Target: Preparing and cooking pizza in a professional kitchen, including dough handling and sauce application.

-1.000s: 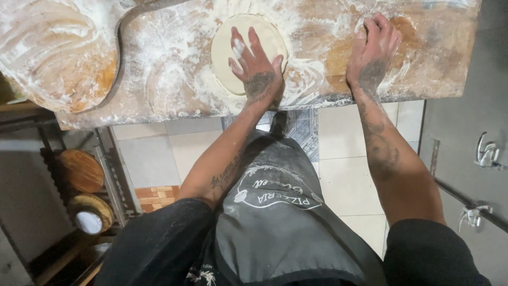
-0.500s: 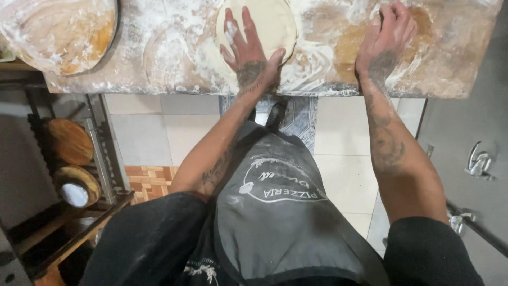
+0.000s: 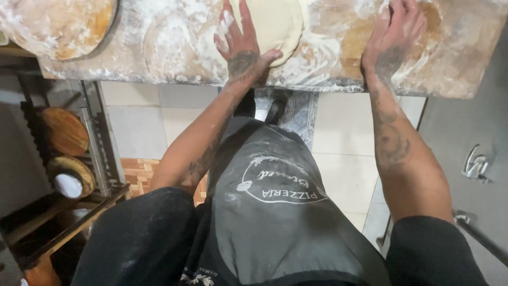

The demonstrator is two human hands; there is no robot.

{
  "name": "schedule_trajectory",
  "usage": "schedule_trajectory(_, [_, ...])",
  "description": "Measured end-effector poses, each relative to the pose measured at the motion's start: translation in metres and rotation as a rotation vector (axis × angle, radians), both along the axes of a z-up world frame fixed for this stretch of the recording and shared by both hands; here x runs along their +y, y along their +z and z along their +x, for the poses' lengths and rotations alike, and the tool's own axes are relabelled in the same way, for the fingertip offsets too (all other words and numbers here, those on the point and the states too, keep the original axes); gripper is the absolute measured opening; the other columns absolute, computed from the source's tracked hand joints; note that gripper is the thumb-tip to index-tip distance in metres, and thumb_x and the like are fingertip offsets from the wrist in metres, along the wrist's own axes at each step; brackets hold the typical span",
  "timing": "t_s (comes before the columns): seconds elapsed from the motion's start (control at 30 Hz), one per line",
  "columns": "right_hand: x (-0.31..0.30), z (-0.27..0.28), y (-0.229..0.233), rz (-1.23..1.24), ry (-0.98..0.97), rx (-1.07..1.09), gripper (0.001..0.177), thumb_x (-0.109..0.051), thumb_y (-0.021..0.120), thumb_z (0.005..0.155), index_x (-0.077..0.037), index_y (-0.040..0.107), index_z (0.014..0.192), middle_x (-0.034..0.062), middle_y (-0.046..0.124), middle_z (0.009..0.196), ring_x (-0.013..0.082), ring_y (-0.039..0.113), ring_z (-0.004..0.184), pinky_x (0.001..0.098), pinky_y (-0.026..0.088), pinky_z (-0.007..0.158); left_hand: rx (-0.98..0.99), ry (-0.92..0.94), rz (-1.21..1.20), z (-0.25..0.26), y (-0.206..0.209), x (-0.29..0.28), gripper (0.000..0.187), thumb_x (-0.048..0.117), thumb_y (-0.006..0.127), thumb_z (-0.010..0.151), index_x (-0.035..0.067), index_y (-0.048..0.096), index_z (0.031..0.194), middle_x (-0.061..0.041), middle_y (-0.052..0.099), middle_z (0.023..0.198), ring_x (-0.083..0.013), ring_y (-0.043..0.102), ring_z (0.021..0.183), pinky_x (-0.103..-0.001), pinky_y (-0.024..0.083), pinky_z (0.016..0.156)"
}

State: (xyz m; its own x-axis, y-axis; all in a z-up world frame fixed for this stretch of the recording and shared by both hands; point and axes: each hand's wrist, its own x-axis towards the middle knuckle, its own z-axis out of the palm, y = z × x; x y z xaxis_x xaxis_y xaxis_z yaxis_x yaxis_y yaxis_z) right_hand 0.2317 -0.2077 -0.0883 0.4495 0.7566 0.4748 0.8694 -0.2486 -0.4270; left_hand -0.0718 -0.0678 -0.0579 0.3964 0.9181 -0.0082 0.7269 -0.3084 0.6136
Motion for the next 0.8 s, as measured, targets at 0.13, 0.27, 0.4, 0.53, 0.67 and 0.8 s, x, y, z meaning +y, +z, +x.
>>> schedule_trajectory(0.13, [0.004, -0.003, 0.001, 0.011, -0.023, 0.098, 0.033, -0.021, 0.049, 0.113, -0.005, 0.065, 0.138, 0.0110, 0.056, 0.141, 0.0325, 0.048, 0.130, 0.0502, 0.036, 0.116, 0.224, -0.026, -0.082, -0.011, -0.006, 0.008, 0.151, 0.072, 0.094, 0.060, 0.010, 0.001, 0.162, -0.034, 0.004, 0.166, -0.0484, 0.008, 0.154, -0.074, -0.004, 0.120])
schedule_trajectory(0.27, [0.001, -0.010, 0.018, -0.015, 0.006, 0.125, 0.038, -0.023, 0.046, 0.113, -0.005, 0.064, 0.141, 0.0117, 0.056, 0.140, 0.0319, 0.048, 0.130, 0.0501, 0.035, 0.117, 0.238, -0.107, 0.036, -0.020, -0.028, 0.018, 0.152, 0.082, 0.095, 0.067, 0.006, 0.004, 0.162, -0.037, 0.010, 0.164, -0.0529, 0.000, 0.154, -0.078, -0.004, 0.117])
schedule_trajectory(0.4, [0.003, -0.002, 0.009, -0.004, 0.014, 0.093, 0.038, -0.021, 0.043, 0.115, -0.005, 0.065, 0.140, 0.0110, 0.056, 0.141, 0.0316, 0.048, 0.131, 0.0503, 0.034, 0.118, 0.368, -0.149, -0.137, -0.021, 0.001, 0.031, 0.146, 0.071, 0.092, 0.061, 0.009, 0.008, 0.164, -0.033, 0.015, 0.165, -0.0515, -0.003, 0.155, -0.075, -0.003, 0.119])
schedule_trajectory(0.53, [-0.003, -0.010, 0.014, -0.011, -0.004, 0.106, 0.037, -0.026, 0.047, 0.114, -0.004, 0.066, 0.138, 0.0120, 0.056, 0.140, 0.0311, 0.048, 0.128, 0.0502, 0.035, 0.116, 0.247, -0.157, -0.070, -0.032, -0.006, 0.034, 0.155, 0.072, 0.101, 0.053, 0.006, 0.010, 0.159, -0.037, 0.019, 0.159, -0.0541, 0.009, 0.149, -0.077, -0.006, 0.114])
schedule_trajectory(0.67, [-0.002, 0.004, -0.006, -0.035, -0.032, 0.082, 0.035, -0.027, 0.046, 0.116, -0.004, 0.067, 0.133, 0.0116, 0.056, 0.139, 0.0316, 0.048, 0.129, 0.0495, 0.035, 0.115, 0.358, -0.209, -0.114, -0.028, 0.006, 0.056, 0.152, 0.066, 0.101, 0.050, 0.012, 0.012, 0.161, -0.032, 0.027, 0.157, -0.0542, 0.018, 0.150, -0.077, -0.004, 0.118])
schedule_trajectory(0.8, [-0.003, 0.000, -0.005, -0.010, -0.001, 0.097, 0.043, -0.024, 0.041, 0.112, -0.004, 0.067, 0.140, 0.0111, 0.056, 0.144, 0.0304, 0.049, 0.132, 0.0514, 0.034, 0.119, 0.384, -0.226, -0.125, -0.045, -0.012, 0.058, 0.159, 0.068, 0.103, 0.046, 0.008, 0.010, 0.159, -0.039, 0.020, 0.156, -0.0573, 0.014, 0.147, -0.079, -0.002, 0.110])
